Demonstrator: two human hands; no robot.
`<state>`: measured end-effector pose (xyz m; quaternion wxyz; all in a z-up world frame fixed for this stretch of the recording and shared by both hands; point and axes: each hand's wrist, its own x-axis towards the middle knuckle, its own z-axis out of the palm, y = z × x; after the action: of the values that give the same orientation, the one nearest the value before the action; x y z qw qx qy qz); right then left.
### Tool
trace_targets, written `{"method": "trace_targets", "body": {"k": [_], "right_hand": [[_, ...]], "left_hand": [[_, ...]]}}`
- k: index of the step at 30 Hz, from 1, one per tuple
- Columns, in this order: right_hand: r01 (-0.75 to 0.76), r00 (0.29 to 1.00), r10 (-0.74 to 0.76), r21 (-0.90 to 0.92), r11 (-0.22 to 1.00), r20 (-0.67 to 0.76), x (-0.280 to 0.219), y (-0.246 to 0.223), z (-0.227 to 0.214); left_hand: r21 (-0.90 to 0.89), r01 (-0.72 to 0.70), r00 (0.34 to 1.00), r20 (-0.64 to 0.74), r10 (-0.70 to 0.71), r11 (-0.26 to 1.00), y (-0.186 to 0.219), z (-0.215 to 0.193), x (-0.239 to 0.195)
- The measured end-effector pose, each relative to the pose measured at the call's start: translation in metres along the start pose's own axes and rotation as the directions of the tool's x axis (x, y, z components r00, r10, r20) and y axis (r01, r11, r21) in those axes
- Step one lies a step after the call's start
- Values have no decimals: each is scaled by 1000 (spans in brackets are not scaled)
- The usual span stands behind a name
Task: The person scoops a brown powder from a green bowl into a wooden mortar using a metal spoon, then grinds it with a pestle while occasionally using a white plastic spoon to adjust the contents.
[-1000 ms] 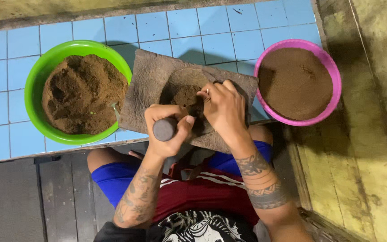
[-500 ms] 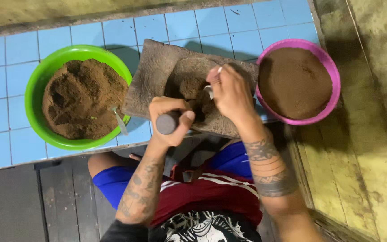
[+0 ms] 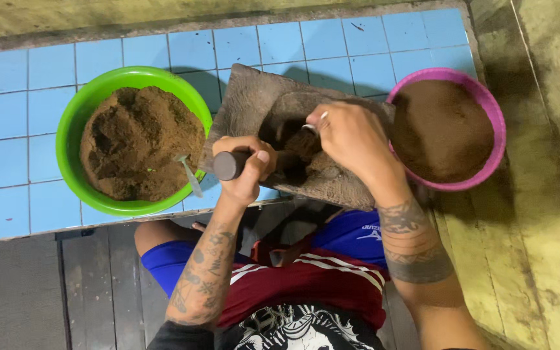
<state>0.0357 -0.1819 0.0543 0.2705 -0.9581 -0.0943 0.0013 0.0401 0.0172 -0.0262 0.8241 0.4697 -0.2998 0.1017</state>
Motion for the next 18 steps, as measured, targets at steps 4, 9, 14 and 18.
{"method": "trace_targets", "body": {"k": [4,9,14,18], "right_hand": [[70,977,-71,-13,997,-200,-18,21,17],[77,934,-45,76,994,-355,-16,55,44],[142,891,-98,66,988,-444,-7,58,36],[97,945,-73,60,993,-319,1,64,39]], "left_hand": [[-50,-18,1000,16,19,999,-2,-2,-5],[-67,-60,998,4,60,996,-6,-6,-11],[89,-95,995,29,92,992,57,40,-3],[214,21,972,225,-71,976,154,83,20]]}}
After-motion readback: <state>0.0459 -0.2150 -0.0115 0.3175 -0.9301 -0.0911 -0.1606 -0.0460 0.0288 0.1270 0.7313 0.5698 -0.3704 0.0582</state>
